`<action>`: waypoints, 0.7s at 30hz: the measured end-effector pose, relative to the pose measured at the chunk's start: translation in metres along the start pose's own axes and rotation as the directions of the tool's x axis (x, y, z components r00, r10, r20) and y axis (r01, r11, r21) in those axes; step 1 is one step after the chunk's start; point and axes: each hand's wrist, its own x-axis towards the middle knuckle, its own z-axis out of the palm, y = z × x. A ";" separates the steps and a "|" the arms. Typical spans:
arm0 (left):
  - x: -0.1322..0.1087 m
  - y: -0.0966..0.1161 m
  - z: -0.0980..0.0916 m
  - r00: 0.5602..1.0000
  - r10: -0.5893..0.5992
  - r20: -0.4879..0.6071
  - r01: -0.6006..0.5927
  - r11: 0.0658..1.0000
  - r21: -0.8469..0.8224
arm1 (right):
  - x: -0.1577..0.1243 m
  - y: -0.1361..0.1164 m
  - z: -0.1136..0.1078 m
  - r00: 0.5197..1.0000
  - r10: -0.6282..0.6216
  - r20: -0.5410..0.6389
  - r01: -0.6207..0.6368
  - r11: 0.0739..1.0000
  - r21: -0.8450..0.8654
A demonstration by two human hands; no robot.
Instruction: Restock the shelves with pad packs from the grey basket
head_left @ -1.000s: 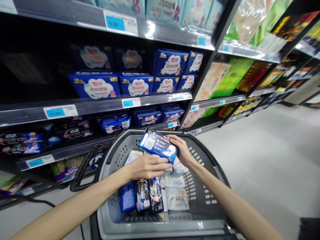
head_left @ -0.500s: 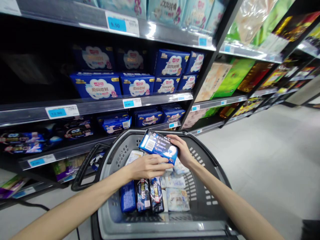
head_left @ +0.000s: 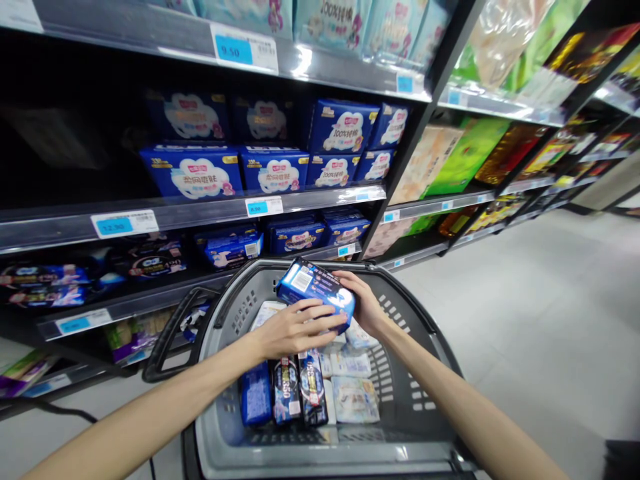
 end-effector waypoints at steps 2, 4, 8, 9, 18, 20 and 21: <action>-0.001 0.000 -0.001 0.997 -0.060 -0.045 0.061 0.998 0.033 | 0.000 0.002 0.000 0.998 0.057 0.021 -0.058 0.998 0.026; -0.002 0.000 0.000 0.984 -0.155 -0.089 0.157 0.988 0.014 | 0.000 0.003 -0.001 0.990 0.134 0.050 -0.136 0.990 0.042; -0.002 0.000 0.002 0.850 -0.519 -0.086 0.495 0.845 -0.201 | 0.002 0.001 -0.005 0.933 0.284 0.220 -0.295 0.955 0.019; -0.001 0.000 0.003 0.768 -0.635 -0.084 0.595 0.756 -0.273 | 0.003 0.000 -0.006 0.923 0.283 0.262 -0.290 0.957 -0.010; 0.002 -0.013 0.012 0.019 -0.993 0.113 0.523 -0.086 -0.848 | 0.005 -0.003 -0.017 0.940 0.148 0.306 -0.017 0.919 -0.393; 0.003 -0.013 0.012 -0.046 -0.982 0.181 0.447 -0.183 -0.876 | 0.005 -0.006 -0.018 0.939 0.167 0.300 -0.031 0.911 -0.412; 0.003 -0.013 0.012 -0.068 -0.973 0.221 0.412 -0.229 -0.882 | 0.005 -0.007 -0.019 0.943 0.169 0.286 -0.039 0.911 -0.410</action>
